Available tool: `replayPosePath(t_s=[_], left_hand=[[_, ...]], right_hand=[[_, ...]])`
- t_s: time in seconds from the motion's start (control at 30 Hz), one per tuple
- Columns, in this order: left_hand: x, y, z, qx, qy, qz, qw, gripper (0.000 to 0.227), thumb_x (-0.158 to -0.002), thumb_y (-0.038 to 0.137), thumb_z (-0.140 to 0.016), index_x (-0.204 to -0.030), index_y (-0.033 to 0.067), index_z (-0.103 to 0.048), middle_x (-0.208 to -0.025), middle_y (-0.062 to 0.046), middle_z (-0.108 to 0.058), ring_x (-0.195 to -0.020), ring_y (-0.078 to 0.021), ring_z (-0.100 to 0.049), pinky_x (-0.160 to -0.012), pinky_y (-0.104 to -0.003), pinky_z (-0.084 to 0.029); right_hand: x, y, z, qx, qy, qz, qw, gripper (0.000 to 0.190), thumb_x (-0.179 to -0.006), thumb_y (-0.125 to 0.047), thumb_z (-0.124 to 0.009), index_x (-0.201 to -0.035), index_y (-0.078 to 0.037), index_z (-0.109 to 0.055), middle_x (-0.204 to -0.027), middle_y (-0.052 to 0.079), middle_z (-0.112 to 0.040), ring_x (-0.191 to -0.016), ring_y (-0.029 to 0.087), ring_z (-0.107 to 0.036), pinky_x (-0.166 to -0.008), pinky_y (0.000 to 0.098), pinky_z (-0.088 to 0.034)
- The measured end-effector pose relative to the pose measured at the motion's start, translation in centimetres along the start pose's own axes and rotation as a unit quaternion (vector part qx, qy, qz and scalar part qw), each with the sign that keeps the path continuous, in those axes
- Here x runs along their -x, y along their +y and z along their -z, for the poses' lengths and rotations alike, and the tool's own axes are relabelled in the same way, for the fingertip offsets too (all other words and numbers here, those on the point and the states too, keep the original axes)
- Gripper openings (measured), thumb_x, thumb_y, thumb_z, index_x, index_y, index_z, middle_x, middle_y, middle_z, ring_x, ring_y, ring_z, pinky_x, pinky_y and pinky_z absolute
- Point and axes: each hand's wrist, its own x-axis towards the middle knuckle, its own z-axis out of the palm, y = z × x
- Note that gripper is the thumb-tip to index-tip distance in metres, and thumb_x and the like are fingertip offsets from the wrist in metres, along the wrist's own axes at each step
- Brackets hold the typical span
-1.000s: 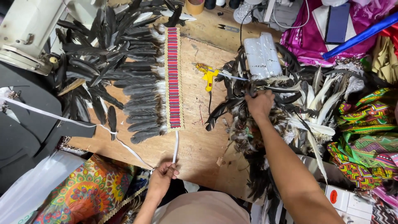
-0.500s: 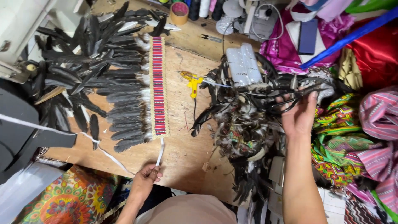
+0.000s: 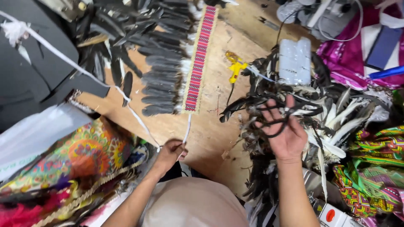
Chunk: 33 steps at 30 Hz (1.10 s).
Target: Assembling a feather headdress by gluing feathers to a band and trimming with scissors
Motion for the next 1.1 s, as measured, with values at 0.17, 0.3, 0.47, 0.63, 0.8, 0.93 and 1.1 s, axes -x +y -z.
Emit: replayPosePath(t_s=[0.17, 0.3, 0.47, 0.63, 0.8, 0.93, 1.1], left_hand=[[0.5, 2.3, -1.4, 0.058, -0.012, 0.015, 0.998, 0.059, -0.100, 0.040, -0.082, -0.142, -0.0008, -0.072, -0.101, -0.018, -0.082, -0.090, -0.0188, -0.079, -0.086, -0.033, -0.067], [-1.9, 1.5, -2.1, 0.070, -0.021, -0.018, 0.997, 0.052, -0.101, 0.040, -0.082, -0.135, 0.0017, -0.075, -0.097, -0.013, -0.083, -0.084, -0.0162, -0.079, -0.080, -0.029, -0.066], [-2.1, 2.5, -2.1, 0.099, 0.006, -0.032, 0.995, 0.041, -0.102, 0.029, -0.082, -0.129, -0.0022, -0.076, -0.084, -0.015, -0.082, -0.067, -0.0143, -0.073, -0.065, -0.025, -0.064], [-3.2, 0.2, -2.7, 0.186, 0.012, -0.026, 0.982, 0.029, -0.104, 0.017, -0.076, -0.122, -0.0052, -0.078, -0.091, -0.017, -0.081, -0.081, -0.0180, -0.080, -0.073, -0.024, -0.067], [-4.1, -0.5, -2.7, 0.182, -0.007, -0.008, 0.983, 0.033, -0.108, 0.022, -0.072, -0.129, -0.0024, -0.074, -0.090, -0.015, -0.082, -0.071, -0.0138, -0.078, -0.069, -0.022, -0.066], [-4.8, -1.1, -2.7, 0.171, -0.018, -0.007, 0.985, 0.036, -0.108, 0.021, -0.071, -0.136, -0.0027, -0.070, -0.091, -0.015, -0.082, -0.072, -0.0144, -0.079, -0.069, -0.022, -0.066], [-4.5, -0.7, -2.5, 0.174, -0.019, -0.005, 0.985, 0.035, -0.107, 0.021, -0.072, -0.136, 0.0005, -0.071, -0.090, -0.015, -0.083, -0.072, -0.0150, -0.081, -0.069, -0.023, -0.066]], right_hand=[[-1.3, 2.7, -0.5, 0.061, 0.054, -0.070, 0.994, 0.049, -0.104, -0.023, -0.055, -0.150, -0.035, -0.068, -0.140, 0.021, -0.074, -0.148, 0.047, -0.060, -0.120, 0.0775, -0.042], [-1.5, 5.2, -2.8, 0.304, 0.120, -0.196, 0.925, 0.036, -0.106, -0.041, -0.065, -0.135, -0.020, -0.068, -0.097, 0.010, -0.076, -0.093, 0.026, -0.075, -0.085, 0.0408, -0.058], [1.5, 8.9, -0.4, 0.499, 0.124, -0.384, 0.767, 0.046, -0.110, -0.051, -0.063, -0.129, -0.009, -0.065, -0.097, 0.009, -0.061, -0.082, 0.025, -0.060, -0.071, 0.0410, -0.047], [3.6, 9.9, -0.2, 0.394, 0.070, -0.395, 0.827, 0.063, -0.107, -0.011, -0.061, -0.168, 0.001, -0.047, -0.115, 0.015, -0.061, -0.097, 0.024, -0.059, -0.092, 0.0398, -0.059], [1.8, 11.8, -2.2, 0.527, 0.055, -0.411, 0.742, 0.054, -0.102, -0.018, -0.073, -0.153, -0.003, -0.060, -0.121, 0.014, -0.058, -0.109, 0.027, -0.057, -0.094, 0.0413, -0.047], [-0.1, 13.1, 0.4, 0.562, 0.026, -0.395, 0.726, 0.055, -0.090, -0.035, -0.092, -0.126, 0.002, -0.072, -0.088, 0.010, -0.056, -0.071, 0.021, -0.061, -0.058, 0.0339, -0.050], [-2.9, 13.9, -2.0, 0.604, 0.012, -0.398, 0.690, 0.048, -0.089, -0.035, -0.091, -0.121, -0.002, -0.077, -0.086, 0.009, -0.056, -0.072, 0.023, -0.064, -0.053, 0.0310, -0.048]])
